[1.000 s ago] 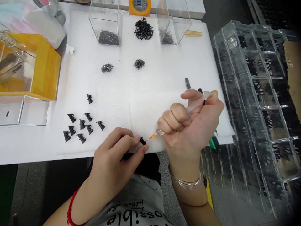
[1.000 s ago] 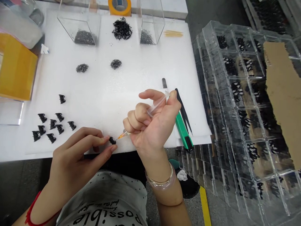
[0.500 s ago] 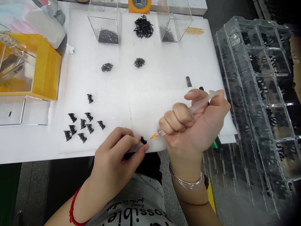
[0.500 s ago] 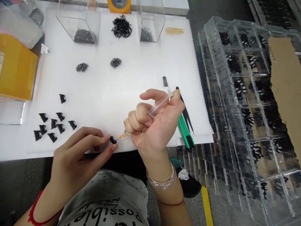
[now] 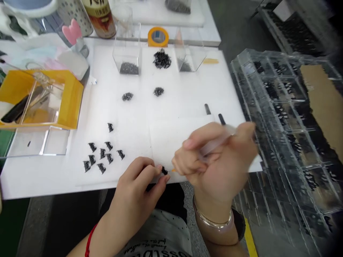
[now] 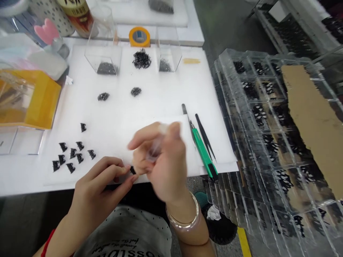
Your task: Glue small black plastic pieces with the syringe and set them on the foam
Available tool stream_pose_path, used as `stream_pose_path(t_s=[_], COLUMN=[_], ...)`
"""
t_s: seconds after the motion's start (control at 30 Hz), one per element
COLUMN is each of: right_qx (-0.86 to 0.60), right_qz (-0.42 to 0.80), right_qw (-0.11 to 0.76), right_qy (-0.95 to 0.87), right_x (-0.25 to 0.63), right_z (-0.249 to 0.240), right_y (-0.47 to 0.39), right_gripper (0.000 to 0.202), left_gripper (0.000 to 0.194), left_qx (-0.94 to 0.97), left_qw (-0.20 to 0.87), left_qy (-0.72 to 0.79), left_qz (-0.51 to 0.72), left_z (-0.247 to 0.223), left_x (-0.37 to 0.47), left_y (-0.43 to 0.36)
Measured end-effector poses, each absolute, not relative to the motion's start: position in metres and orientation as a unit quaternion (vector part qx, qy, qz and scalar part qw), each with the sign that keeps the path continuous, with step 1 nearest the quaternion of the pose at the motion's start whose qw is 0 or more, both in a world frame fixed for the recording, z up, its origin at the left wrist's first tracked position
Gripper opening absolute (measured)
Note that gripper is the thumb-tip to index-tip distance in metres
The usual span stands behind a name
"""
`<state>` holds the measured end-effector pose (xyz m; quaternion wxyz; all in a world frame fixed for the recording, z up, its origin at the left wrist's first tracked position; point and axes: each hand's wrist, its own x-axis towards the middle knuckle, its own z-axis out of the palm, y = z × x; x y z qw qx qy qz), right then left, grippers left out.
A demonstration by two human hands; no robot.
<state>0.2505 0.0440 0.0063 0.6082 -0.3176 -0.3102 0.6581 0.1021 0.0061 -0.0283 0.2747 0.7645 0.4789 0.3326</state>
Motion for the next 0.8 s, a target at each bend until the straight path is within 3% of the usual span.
stream_pose_path(t_s=[0.1,0.17,0.27,0.33,0.4,0.47,0.53,0.6,0.63,0.7,0.8], right_qx=[-0.346,-0.370,-0.403,-0.451,-0.541,-0.592,-0.601,-0.682,-0.741,-0.820,-0.799], right_qz=[0.695,0.645,0.363,0.214,0.238,0.333,0.362,0.256,0.180,0.141,0.177], right_qw=[0.558,0.640,0.829,0.833,0.701,0.531,0.487,0.497,0.457,0.213,0.112], right_qy=[-0.294,-0.192,-0.135,-0.238,-0.399,-0.506,-0.520,-0.472,-0.457,-0.512,-0.564], right_x=[0.246,0.249,0.256,0.259,0.262,0.273,0.292,0.319,0.333,0.359,0.384], right_z=[0.008,0.008,0.006,0.003,-0.001,-0.002,0.000,0.003,0.004,0.003,-0.002], right_y=[0.052,0.061,0.066,0.061,0.052,0.043,0.035,0.030,0.029,0.030,0.036], right_gripper=[0.047,0.041,0.028,0.019,0.017,0.031,0.047,0.051,0.052,0.051,0.042], left_gripper=[0.013,0.015,0.014,0.014,0.012,0.010,0.008,0.006,0.005,0.006,0.011], left_qx=[0.774,0.781,0.789,0.789,0.784,0.771,0.734,0.666,0.631,0.579,0.536], left_qw=[0.276,0.271,0.264,0.262,0.265,0.290,0.358,0.453,0.492,0.540,0.579], left_qy=[0.464,0.458,0.438,0.434,0.439,0.445,0.463,0.484,0.493,0.501,0.504], left_qz=[0.330,0.328,0.340,0.347,0.351,0.351,0.344,0.341,0.343,0.350,0.352], left_z=[-0.029,-0.033,-0.039,-0.042,-0.042,-0.040,-0.037,-0.034,-0.032,-0.028,-0.023], left_x=[0.100,0.099,0.098,0.099,0.099,0.096,0.093,0.089,0.088,0.087,0.092], left_y=[0.006,0.008,0.010,0.011,0.011,0.012,0.014,0.016,0.016,0.016,0.013])
